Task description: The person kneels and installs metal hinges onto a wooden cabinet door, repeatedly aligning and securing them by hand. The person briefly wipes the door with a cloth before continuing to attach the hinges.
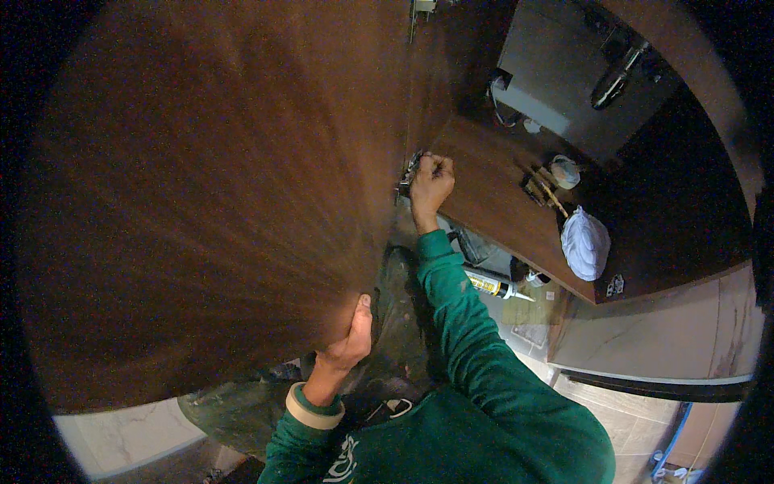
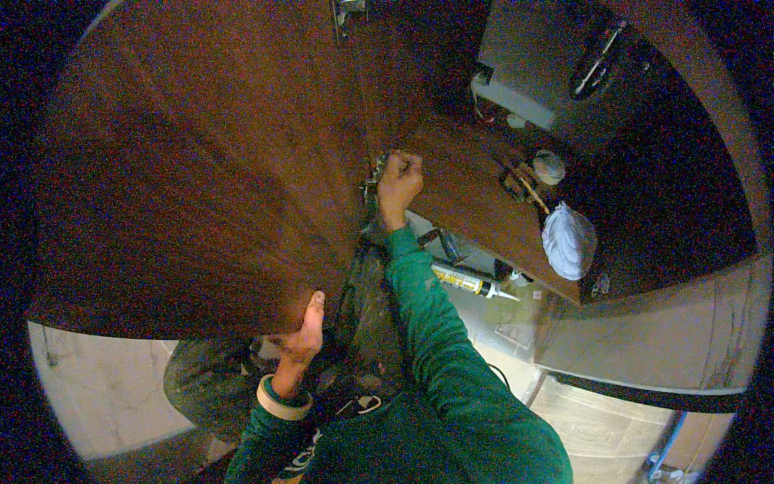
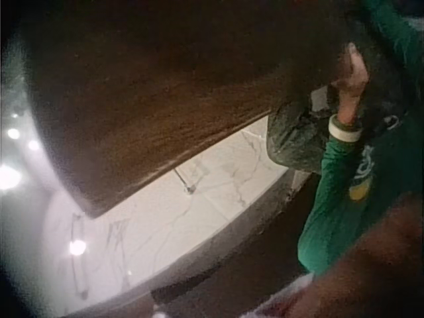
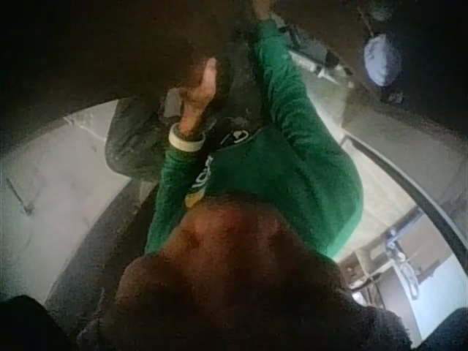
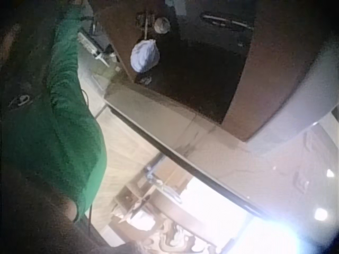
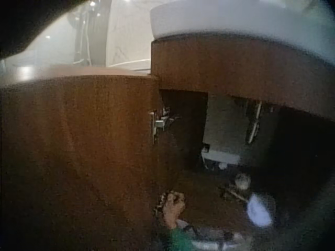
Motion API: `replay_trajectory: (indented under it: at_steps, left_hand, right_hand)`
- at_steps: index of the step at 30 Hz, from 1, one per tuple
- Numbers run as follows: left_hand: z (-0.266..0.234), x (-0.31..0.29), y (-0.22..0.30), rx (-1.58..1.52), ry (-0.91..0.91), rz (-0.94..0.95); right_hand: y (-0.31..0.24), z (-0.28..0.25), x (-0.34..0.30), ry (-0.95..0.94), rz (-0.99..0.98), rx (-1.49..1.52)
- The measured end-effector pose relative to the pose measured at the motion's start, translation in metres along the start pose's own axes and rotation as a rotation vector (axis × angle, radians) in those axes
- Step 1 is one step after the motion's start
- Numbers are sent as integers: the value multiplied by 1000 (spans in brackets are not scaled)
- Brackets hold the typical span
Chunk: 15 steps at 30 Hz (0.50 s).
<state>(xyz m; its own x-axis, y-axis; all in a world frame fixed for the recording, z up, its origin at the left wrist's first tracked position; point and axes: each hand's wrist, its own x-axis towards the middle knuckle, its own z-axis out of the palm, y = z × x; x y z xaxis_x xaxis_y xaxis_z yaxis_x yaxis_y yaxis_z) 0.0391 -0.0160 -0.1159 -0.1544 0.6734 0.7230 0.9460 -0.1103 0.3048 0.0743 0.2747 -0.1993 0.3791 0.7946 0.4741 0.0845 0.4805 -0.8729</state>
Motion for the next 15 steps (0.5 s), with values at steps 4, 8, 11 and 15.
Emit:
replay_trajectory:
  at_steps: [4, 8, 11, 15]
  left_hand:
    - [-7, 2, 2, -46, 50, 49]
    - [-7, 4, 6, 99, 82, 58]
    - [-4, 1, 8, -58, 94, -136]
    - [-8, -7, 4, -44, 48, -107]
  right_hand:
    - [3, -4, -1, -60, 68, 31]
    - [7, -6, -2, -118, 118, 3]
    - [9, -3, -1, -62, 47, 9]
    - [3, -2, -4, -58, 162, 74]
